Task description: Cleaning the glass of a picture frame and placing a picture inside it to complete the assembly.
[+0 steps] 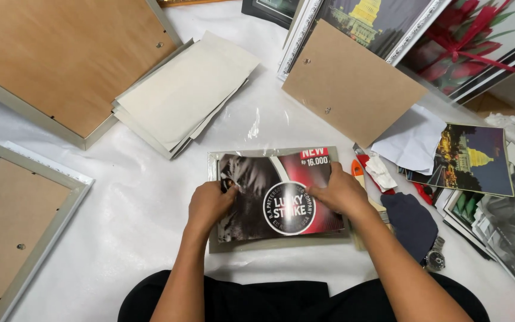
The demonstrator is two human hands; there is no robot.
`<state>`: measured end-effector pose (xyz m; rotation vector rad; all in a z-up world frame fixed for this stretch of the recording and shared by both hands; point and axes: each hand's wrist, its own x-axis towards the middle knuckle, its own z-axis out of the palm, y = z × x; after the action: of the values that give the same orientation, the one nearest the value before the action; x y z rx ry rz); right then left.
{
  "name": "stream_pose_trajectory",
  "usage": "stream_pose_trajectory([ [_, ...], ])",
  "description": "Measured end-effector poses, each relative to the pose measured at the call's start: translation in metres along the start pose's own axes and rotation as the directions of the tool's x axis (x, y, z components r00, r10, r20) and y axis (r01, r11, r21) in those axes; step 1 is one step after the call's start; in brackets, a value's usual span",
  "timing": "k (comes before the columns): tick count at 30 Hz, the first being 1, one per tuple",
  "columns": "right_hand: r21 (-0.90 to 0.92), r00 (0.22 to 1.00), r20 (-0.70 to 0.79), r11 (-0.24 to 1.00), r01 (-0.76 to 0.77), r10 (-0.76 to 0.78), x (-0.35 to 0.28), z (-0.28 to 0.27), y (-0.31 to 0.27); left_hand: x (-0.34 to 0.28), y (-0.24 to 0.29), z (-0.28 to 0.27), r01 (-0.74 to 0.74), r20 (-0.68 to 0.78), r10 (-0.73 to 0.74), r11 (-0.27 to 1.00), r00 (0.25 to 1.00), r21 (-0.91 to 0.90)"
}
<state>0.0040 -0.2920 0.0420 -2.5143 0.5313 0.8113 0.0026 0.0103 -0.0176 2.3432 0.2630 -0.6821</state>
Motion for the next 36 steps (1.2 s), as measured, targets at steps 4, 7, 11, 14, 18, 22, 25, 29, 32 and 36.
stream_pose_trajectory([
  [4,-0.142,1.000,0.000,0.990,-0.005,0.005,0.032,0.023,0.030,-0.011,0.013,-0.011,0.058,-0.056,-0.055,0.996,0.997,0.066],
  [7,-0.160,1.000,-0.009,0.987,-0.012,0.010,0.056,0.033,0.048,-0.012,0.018,-0.013,0.126,-0.074,-0.118,0.985,0.990,0.119],
  [11,-0.177,0.999,-0.023,0.984,-0.031,0.027,0.039,0.022,0.036,-0.015,0.021,-0.011,0.128,-0.141,-0.107,0.981,0.984,0.145],
  [14,-0.196,0.999,-0.026,0.980,-0.025,0.021,0.008,0.008,0.012,-0.010,0.015,-0.003,0.132,-0.187,-0.095,0.972,0.978,0.196],
  [18,-0.194,0.999,0.029,0.981,0.024,-0.018,-0.005,0.006,0.001,-0.021,0.031,0.000,-0.037,-0.308,0.095,0.982,0.947,0.186],
  [22,-0.207,0.999,0.013,0.977,0.046,-0.044,0.007,0.017,0.013,-0.041,0.053,0.010,-0.216,-0.156,0.287,0.907,0.945,0.363],
  [25,-0.216,0.999,-0.012,0.976,0.043,-0.046,0.012,0.022,0.014,-0.046,0.058,0.020,-0.188,0.083,0.168,0.890,0.982,0.416],
  [29,-0.299,0.997,-0.007,0.952,0.067,-0.072,0.008,0.024,0.010,-0.032,0.046,0.032,-0.202,0.117,0.166,0.856,0.979,0.475],
  [32,-0.383,0.986,0.073,0.908,0.169,-0.153,-0.010,0.019,-0.007,-0.035,0.046,0.027,-0.198,0.104,0.169,0.883,0.980,0.425],
  [36,-0.429,0.965,0.204,0.870,0.242,-0.168,-0.008,0.031,-0.005,-0.033,0.044,0.026,-0.205,0.104,0.178,0.903,0.978,0.377],
])
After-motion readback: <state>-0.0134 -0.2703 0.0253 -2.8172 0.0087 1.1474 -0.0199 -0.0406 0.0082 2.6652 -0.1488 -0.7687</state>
